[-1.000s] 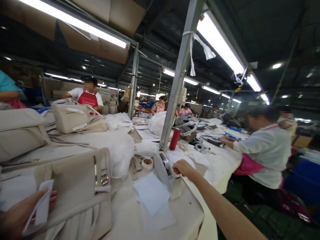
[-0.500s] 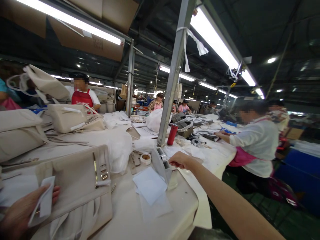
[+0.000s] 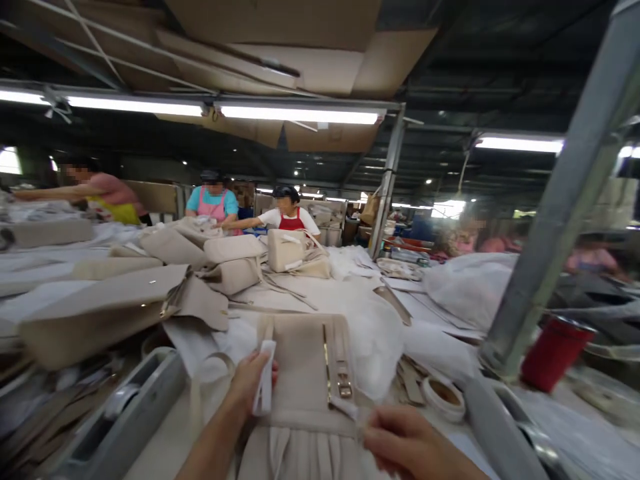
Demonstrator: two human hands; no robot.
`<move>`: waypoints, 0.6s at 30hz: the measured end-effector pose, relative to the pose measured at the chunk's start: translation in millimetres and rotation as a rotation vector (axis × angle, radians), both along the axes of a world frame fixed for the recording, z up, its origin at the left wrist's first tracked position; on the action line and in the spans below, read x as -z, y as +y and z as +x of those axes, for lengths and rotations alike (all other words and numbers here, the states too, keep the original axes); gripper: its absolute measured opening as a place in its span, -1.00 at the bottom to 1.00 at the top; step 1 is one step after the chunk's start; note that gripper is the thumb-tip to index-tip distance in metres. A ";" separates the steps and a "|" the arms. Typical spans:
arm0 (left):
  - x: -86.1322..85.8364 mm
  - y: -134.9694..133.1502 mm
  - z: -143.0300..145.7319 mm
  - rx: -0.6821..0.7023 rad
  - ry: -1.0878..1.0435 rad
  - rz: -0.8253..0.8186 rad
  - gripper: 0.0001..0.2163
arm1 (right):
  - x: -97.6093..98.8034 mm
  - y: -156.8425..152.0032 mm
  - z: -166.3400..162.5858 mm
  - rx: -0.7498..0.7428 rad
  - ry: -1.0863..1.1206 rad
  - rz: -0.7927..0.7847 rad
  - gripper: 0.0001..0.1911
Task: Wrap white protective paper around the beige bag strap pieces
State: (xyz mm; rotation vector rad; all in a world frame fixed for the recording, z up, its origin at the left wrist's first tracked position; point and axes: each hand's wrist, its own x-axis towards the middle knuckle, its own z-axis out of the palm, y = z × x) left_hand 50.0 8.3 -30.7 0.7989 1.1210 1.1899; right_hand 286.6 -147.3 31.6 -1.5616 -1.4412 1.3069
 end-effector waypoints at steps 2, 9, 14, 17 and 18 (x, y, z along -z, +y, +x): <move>2.4 -0.8 1.2 0.012 -0.020 0.003 -0.79 | -17.3 49.3 -45.4 -0.134 0.076 0.052 -0.70; 11.5 6.1 1.0 0.035 -0.069 0.025 -0.88 | -10.7 174.6 -115.0 -0.278 -0.103 0.035 -0.90; 18.4 9.3 3.3 0.047 -0.065 0.055 -0.84 | 10.0 194.1 -114.2 -0.235 -0.188 0.017 -0.83; 18.0 7.4 2.3 0.053 -0.046 0.076 -0.84 | 13.9 196.2 -114.8 -0.202 -0.186 -0.002 -0.80; 17.2 6.5 1.7 0.055 -0.040 0.080 -0.83 | 14.4 196.5 -114.7 -0.197 -0.179 -0.012 -0.79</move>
